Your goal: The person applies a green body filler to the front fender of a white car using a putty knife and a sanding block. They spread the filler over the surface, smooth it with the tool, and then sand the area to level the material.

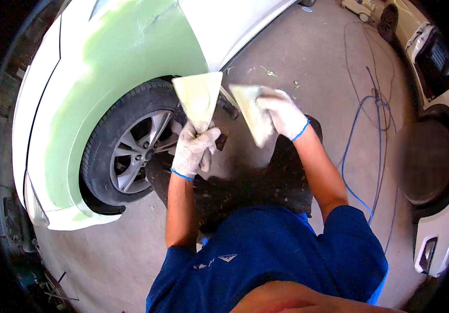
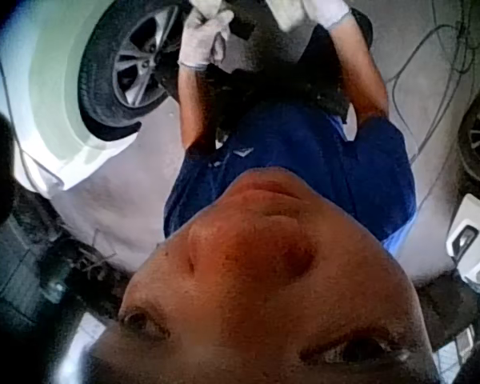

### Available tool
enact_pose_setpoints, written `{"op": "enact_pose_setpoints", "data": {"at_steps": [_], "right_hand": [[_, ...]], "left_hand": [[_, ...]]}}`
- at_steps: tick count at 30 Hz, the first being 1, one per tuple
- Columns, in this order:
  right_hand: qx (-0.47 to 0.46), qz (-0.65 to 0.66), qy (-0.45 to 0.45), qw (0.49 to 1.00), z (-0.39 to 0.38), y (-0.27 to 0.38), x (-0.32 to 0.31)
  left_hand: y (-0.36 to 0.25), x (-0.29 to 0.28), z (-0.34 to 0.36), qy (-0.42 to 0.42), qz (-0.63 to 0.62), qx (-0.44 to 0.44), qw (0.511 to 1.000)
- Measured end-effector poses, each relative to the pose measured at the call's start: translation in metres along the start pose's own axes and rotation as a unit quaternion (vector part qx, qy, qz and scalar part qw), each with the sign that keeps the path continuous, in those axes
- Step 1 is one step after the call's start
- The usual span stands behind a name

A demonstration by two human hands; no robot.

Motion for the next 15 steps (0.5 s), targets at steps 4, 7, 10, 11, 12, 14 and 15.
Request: {"op": "enact_pose_setpoints", "data": {"at_steps": [4, 7, 10, 11, 12, 14, 15], "right_hand": [[-0.166, -0.052, -0.131, 0.976, 0.001, 0.017, -0.002], [-0.472, -0.415, -0.123, 0.768, -0.033, 0.046, 0.056], [-0.599, -0.496, -0.058, 0.626, -0.043, 0.037, 0.08], [-0.598, -0.501, -0.045, 0.624, -0.042, 0.033, 0.085], [-0.596, -0.507, -0.031, 0.622, -0.04, 0.028, 0.091], [-0.6, -0.503, -0.018, 0.622, -0.032, 0.019, 0.093], [-0.6, -0.507, -0.018, 0.619, -0.031, 0.015, 0.095]], "left_hand": [[-0.004, -0.004, 0.0, -0.068, 0.118, 0.056, 0.989], [-0.003, -0.008, 0.003, -0.052, 0.133, 0.104, 0.984], [0.002, -0.011, 0.007, -0.08, 0.197, 0.141, 0.967], [-0.003, -0.008, 0.005, -0.088, 0.212, 0.19, 0.955], [-0.004, -0.008, 0.005, -0.089, 0.21, 0.175, 0.958], [-0.005, -0.009, 0.004, -0.093, 0.207, 0.146, 0.963], [-0.006, -0.009, 0.003, -0.093, 0.204, 0.15, 0.963]]}}
Point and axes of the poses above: each hand's wrist, its own z-axis towards the middle knuckle, its own x-axis out of the palm, y = z × x, the point moved 3 cm from there along z, towards the middle knuckle, and after that the axes turned 9 degrees about -y, right-handed, at the moved point
